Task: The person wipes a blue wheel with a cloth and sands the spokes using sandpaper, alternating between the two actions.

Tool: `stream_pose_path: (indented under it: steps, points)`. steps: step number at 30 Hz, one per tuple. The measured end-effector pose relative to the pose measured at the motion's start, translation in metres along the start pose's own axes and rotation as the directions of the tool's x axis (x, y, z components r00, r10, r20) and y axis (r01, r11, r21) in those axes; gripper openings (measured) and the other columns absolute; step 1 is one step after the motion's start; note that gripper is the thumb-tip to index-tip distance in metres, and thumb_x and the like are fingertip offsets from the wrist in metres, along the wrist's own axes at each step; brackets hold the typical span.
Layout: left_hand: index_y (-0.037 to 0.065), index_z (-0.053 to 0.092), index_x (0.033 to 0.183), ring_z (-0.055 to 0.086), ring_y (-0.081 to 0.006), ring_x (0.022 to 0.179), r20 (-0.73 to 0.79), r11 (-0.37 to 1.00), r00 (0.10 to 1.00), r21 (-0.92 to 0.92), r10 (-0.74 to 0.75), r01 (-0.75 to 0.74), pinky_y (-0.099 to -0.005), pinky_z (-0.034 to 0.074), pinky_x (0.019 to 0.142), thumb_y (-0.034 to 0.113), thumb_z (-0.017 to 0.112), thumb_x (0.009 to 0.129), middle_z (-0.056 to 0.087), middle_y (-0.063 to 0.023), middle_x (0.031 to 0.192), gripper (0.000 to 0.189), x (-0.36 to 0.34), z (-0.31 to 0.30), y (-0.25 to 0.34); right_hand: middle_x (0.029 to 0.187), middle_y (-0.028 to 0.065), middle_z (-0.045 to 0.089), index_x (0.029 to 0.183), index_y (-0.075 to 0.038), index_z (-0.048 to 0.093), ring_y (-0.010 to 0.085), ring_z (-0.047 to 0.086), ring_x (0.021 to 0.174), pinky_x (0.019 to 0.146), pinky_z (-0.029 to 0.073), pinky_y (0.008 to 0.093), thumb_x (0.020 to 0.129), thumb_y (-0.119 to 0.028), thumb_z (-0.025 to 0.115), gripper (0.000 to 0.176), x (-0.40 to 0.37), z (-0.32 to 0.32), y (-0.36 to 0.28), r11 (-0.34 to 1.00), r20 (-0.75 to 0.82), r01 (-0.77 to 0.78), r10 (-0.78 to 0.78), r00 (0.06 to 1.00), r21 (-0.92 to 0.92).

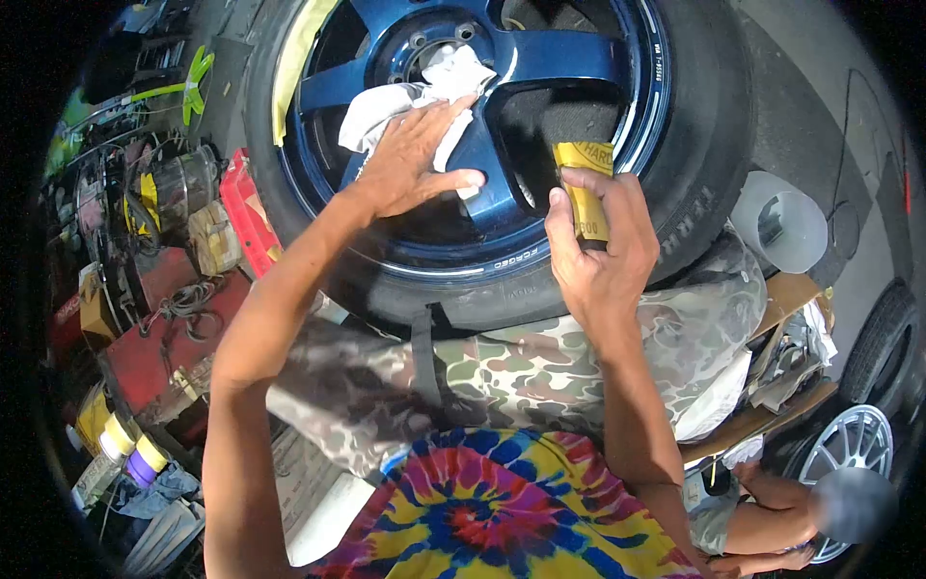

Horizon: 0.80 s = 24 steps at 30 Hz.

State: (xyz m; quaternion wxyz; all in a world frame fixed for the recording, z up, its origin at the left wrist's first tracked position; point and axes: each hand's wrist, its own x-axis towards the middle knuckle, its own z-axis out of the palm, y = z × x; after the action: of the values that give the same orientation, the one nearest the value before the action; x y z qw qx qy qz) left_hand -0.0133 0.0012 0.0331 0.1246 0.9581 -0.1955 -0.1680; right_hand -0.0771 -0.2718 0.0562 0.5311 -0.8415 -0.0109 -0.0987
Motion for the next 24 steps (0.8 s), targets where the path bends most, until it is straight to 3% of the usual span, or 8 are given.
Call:
stream_pose_path:
  steps: [4, 6, 8, 10, 12, 16, 20, 24]
  points:
    - [0.017, 0.042, 0.166, 0.050, -0.0416, 0.146, -0.012, 0.989, 0.990, -0.046, 0.140, -0.141, -0.0510, 0.037, 0.123, 0.050, 0.056, 0.110, 0.056, -0.0241, 0.155, 0.067, 0.014, 0.006, -0.027, 0.092, 0.0129, 0.068, 0.109, -0.001, 0.073, 0.0273, 0.070, 0.081, 0.076, 0.055, 0.0344, 0.089, -0.001, 0.080, 0.020, -0.002, -0.002, 0.001, 1.000, 0.008, -0.005, 0.005, 1.000, 0.021]
    - [0.017, 0.043, 0.165, 0.052, -0.0411, 0.145, -0.047, 0.984, 0.987, -0.090, 0.153, -0.156, -0.0508, 0.038, 0.123, 0.043, 0.052, 0.113, 0.058, -0.0233, 0.154, 0.059, 0.020, 0.009, -0.031, 0.096, 0.0100, 0.068, 0.112, 0.000, 0.073, 0.0198, 0.069, 0.086, 0.080, 0.054, 0.0308, 0.093, -0.002, 0.078, 0.019, 0.001, -0.009, -0.002, 1.000, 0.031, -0.011, 0.010, 0.999, 0.026]
    - [0.015, 0.046, 0.162, 0.057, -0.0409, 0.140, -0.102, 0.982, 0.981, -0.083, 0.164, -0.173, -0.0506, 0.042, 0.118, 0.041, 0.044, 0.116, 0.062, -0.0227, 0.149, 0.053, 0.020, 0.010, -0.028, 0.102, 0.0057, 0.067, 0.116, 0.000, 0.073, 0.0125, 0.066, 0.094, 0.082, 0.051, 0.0270, 0.098, -0.004, 0.076, 0.018, -0.004, -0.024, -0.007, 0.945, 0.082, -0.269, 0.258, 0.963, 0.186]
    - [0.014, 0.046, 0.163, 0.056, -0.0415, 0.139, -0.077, 0.981, 0.983, -0.091, 0.167, -0.174, -0.0510, 0.042, 0.118, 0.038, 0.044, 0.116, 0.062, -0.0227, 0.149, 0.053, 0.022, 0.010, -0.026, 0.106, 0.0019, 0.068, 0.121, -0.001, 0.072, 0.0093, 0.063, 0.097, 0.084, 0.050, 0.0239, 0.102, -0.007, 0.075, 0.021, -0.006, -0.055, -0.002, 0.938, -0.066, -0.267, 0.288, 0.955, 0.221]
    - [0.013, 0.046, 0.163, 0.056, -0.0414, 0.141, -0.014, 0.983, 0.991, -0.128, 0.133, -0.134, -0.0507, 0.041, 0.120, 0.037, 0.043, 0.116, 0.061, -0.0228, 0.151, 0.053, 0.026, 0.008, -0.015, 0.105, 0.0024, 0.071, 0.122, -0.001, 0.074, 0.0096, 0.064, 0.095, 0.087, 0.052, 0.0247, 0.103, -0.009, 0.074, 0.020, -0.005, -0.107, -0.003, 0.938, -0.238, -0.303, 0.337, 0.911, 0.169]
    - [0.010, 0.047, 0.163, 0.053, -0.0442, 0.144, -0.018, 0.978, 0.996, -0.186, 0.089, -0.090, -0.0498, 0.036, 0.125, 0.037, 0.041, 0.117, 0.057, -0.0252, 0.155, 0.054, 0.040, 0.009, 0.002, 0.108, 0.0028, 0.074, 0.124, -0.002, 0.078, 0.0090, 0.065, 0.099, 0.089, 0.053, 0.0248, 0.104, -0.014, 0.074, 0.023, 0.019, -0.208, 0.010, 0.868, -0.429, -0.295, 0.108, 0.897, -0.399]
    - [0.002, 0.052, 0.157, 0.053, -0.0457, 0.144, -0.090, 0.965, 0.980, -0.180, 0.176, -0.190, -0.0489, 0.039, 0.123, 0.036, 0.042, 0.117, 0.057, -0.0275, 0.154, 0.054, 0.036, 0.015, 0.013, 0.112, 0.0022, 0.074, 0.128, -0.003, 0.077, 0.0081, 0.064, 0.100, 0.092, 0.051, 0.0248, 0.103, -0.020, 0.078, 0.030, -0.003, -0.248, 0.043, 0.816, -0.320, -0.226, 0.053, 0.946, -0.532]
    - [0.006, 0.049, 0.160, 0.053, -0.0423, 0.145, -0.194, 0.919, 0.917, -0.124, 0.348, -0.375, -0.0480, 0.040, 0.123, 0.033, 0.047, 0.114, 0.057, -0.0247, 0.156, 0.054, 0.030, 0.024, -0.008, 0.100, 0.0032, 0.073, 0.126, -0.004, 0.079, 0.0118, 0.064, 0.096, 0.091, 0.051, 0.0278, 0.103, -0.021, 0.076, 0.029, -0.023, -0.232, 0.030, 0.712, -0.162, -0.422, 0.406, 0.899, -0.561]
